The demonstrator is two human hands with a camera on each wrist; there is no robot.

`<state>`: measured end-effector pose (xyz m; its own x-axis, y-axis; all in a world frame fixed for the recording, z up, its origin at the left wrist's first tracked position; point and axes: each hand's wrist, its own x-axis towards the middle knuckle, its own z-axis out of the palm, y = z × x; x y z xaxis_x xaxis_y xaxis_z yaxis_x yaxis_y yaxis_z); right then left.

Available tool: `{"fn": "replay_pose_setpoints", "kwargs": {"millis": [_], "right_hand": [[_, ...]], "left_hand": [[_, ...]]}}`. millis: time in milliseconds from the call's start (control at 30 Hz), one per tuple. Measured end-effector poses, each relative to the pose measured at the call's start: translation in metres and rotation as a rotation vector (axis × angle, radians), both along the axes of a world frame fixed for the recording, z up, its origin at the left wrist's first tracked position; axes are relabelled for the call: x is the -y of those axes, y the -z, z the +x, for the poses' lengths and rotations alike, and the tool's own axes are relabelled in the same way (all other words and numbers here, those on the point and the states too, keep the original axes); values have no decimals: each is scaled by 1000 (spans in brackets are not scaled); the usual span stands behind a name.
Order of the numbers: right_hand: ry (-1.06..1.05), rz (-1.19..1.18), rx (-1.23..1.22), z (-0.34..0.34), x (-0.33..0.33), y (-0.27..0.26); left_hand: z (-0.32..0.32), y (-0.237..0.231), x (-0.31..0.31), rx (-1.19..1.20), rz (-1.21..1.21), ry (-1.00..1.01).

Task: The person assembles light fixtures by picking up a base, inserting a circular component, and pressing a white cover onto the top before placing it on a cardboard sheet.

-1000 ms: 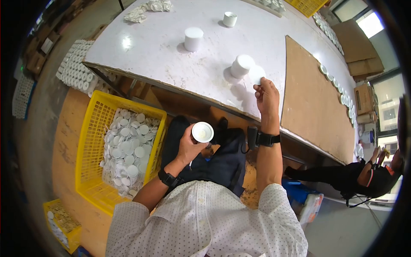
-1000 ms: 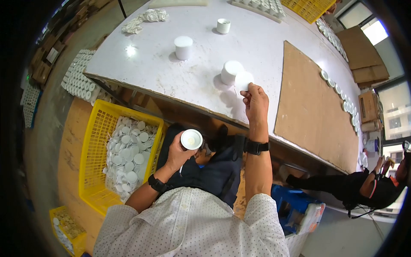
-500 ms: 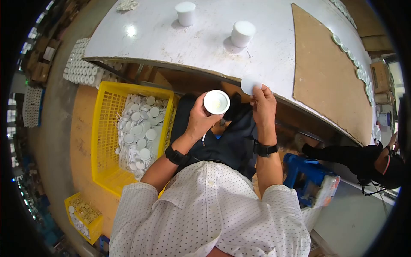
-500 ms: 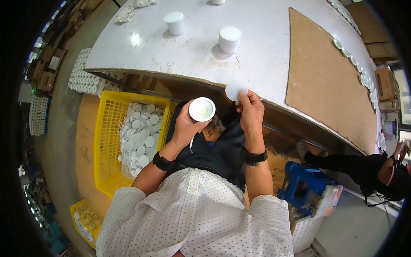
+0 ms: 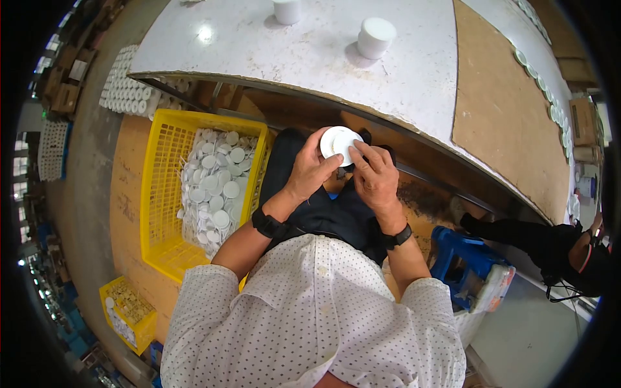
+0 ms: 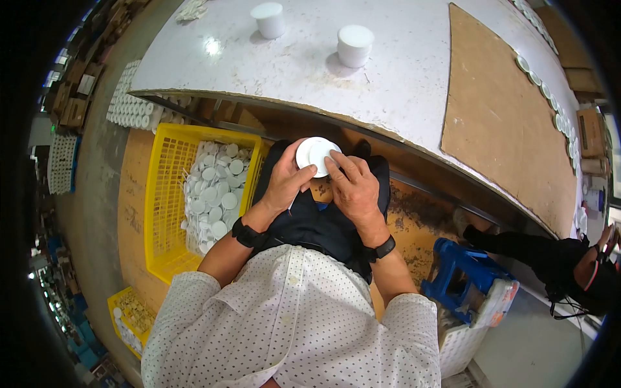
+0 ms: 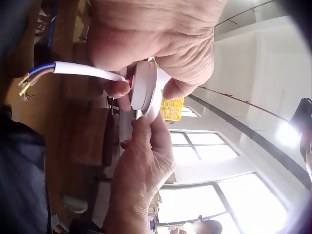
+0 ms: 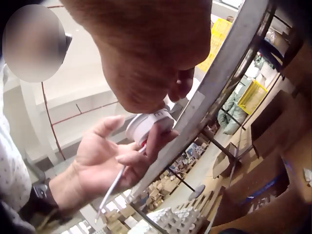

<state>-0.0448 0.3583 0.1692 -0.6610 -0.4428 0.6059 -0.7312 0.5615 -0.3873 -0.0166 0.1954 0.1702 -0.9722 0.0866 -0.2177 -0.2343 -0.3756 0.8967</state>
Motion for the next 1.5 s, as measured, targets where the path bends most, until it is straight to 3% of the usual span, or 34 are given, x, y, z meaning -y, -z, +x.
{"fn": "replay_pose_setpoints", "kwargs": {"millis": [67,600,700,1067,1400,1500], "right_hand": [[-20,18,-2,0,2,-3],[-95,23,-2,3,13,-3],[-86,-7,36,5,15,-11],[-84,-1,-67,7,16,8],[-155,-15,-95,10,19,19],[-173,2,-94,8,20,21]], "left_hand": [[-1,4,-3,-107,-89,-77],[2,2,1,-64,-236,-149],[2,0,2,43,-194,-111],[3,18,-1,-146,-301,-211],[9,25,2,-136,-316,-233],[9,19,5,-107,-432,-218]]}}
